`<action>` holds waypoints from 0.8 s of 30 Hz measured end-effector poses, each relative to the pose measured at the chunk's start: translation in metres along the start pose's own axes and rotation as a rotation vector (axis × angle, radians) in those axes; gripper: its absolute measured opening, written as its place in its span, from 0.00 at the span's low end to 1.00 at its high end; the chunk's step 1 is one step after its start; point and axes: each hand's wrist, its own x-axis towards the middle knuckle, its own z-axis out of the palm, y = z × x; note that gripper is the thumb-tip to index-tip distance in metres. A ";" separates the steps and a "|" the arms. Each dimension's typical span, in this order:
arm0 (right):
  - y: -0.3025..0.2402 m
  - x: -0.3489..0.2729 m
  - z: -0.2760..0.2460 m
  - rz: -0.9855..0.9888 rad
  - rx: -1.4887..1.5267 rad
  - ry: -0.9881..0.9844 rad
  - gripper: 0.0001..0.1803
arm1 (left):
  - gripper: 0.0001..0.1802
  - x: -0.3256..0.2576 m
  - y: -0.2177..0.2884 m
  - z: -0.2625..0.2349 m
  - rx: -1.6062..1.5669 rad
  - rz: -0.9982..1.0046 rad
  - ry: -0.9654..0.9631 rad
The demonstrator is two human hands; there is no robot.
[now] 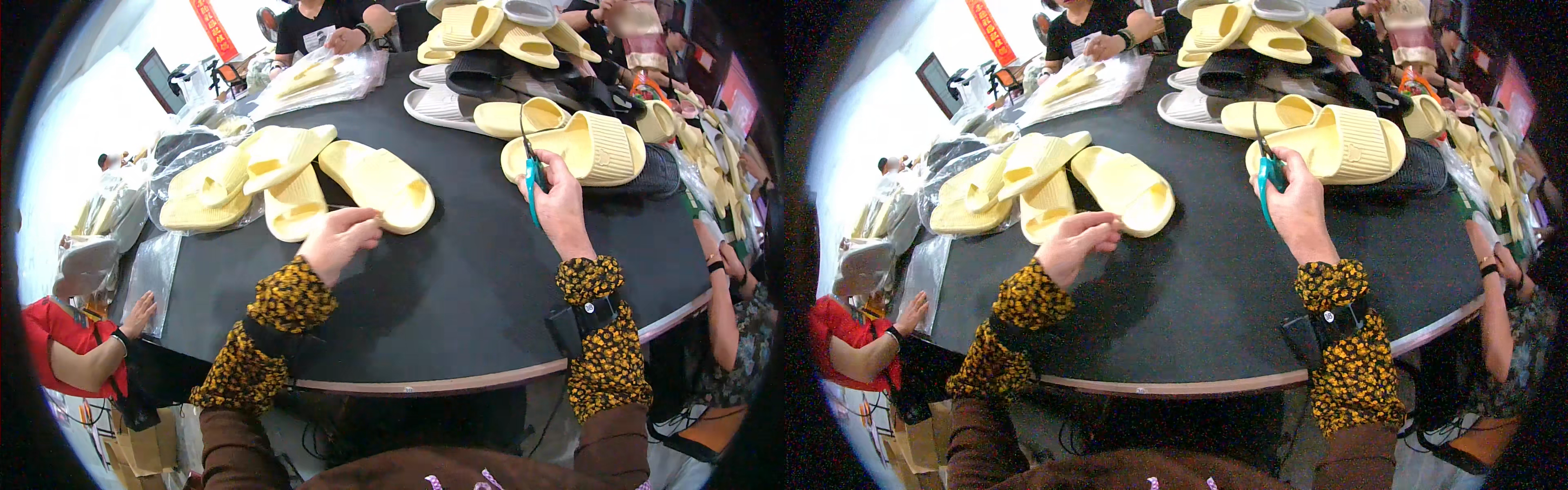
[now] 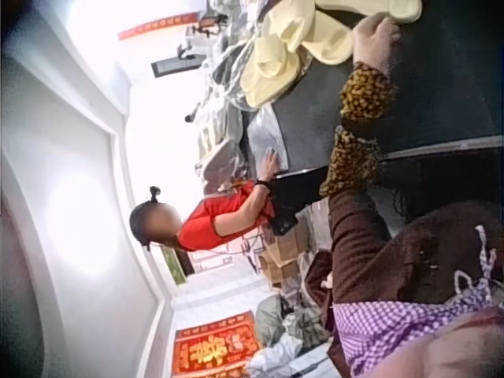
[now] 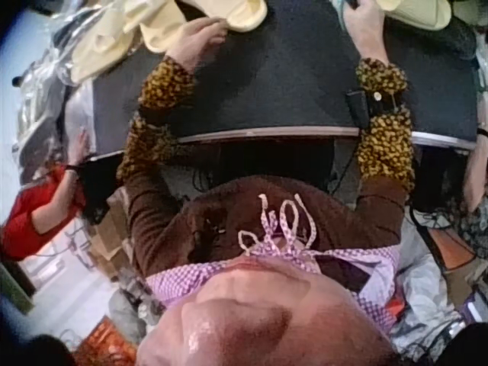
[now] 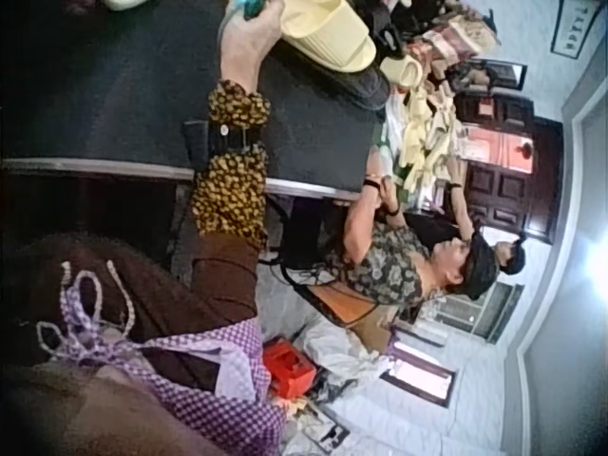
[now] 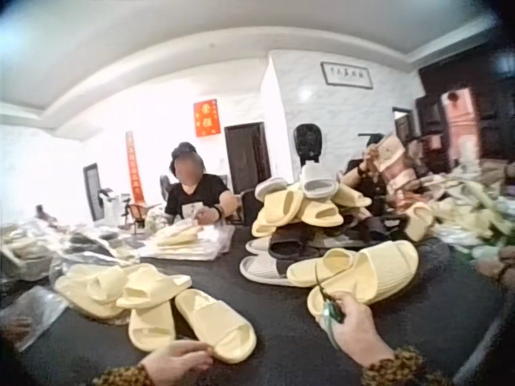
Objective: Trimming excess material or loose threads from foam sandals using a pair of snips.
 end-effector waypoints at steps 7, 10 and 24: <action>0.007 -0.001 0.005 -0.040 0.011 0.017 0.21 | 0.16 0.010 0.034 0.069 0.175 0.182 -0.228; 0.007 0.000 0.005 -0.129 -0.028 0.054 0.21 | 0.16 0.019 0.028 0.052 0.345 0.316 -0.152; 0.003 -0.004 0.007 -0.054 -0.057 -0.078 0.18 | 0.04 0.014 -0.028 -0.058 1.110 0.670 0.167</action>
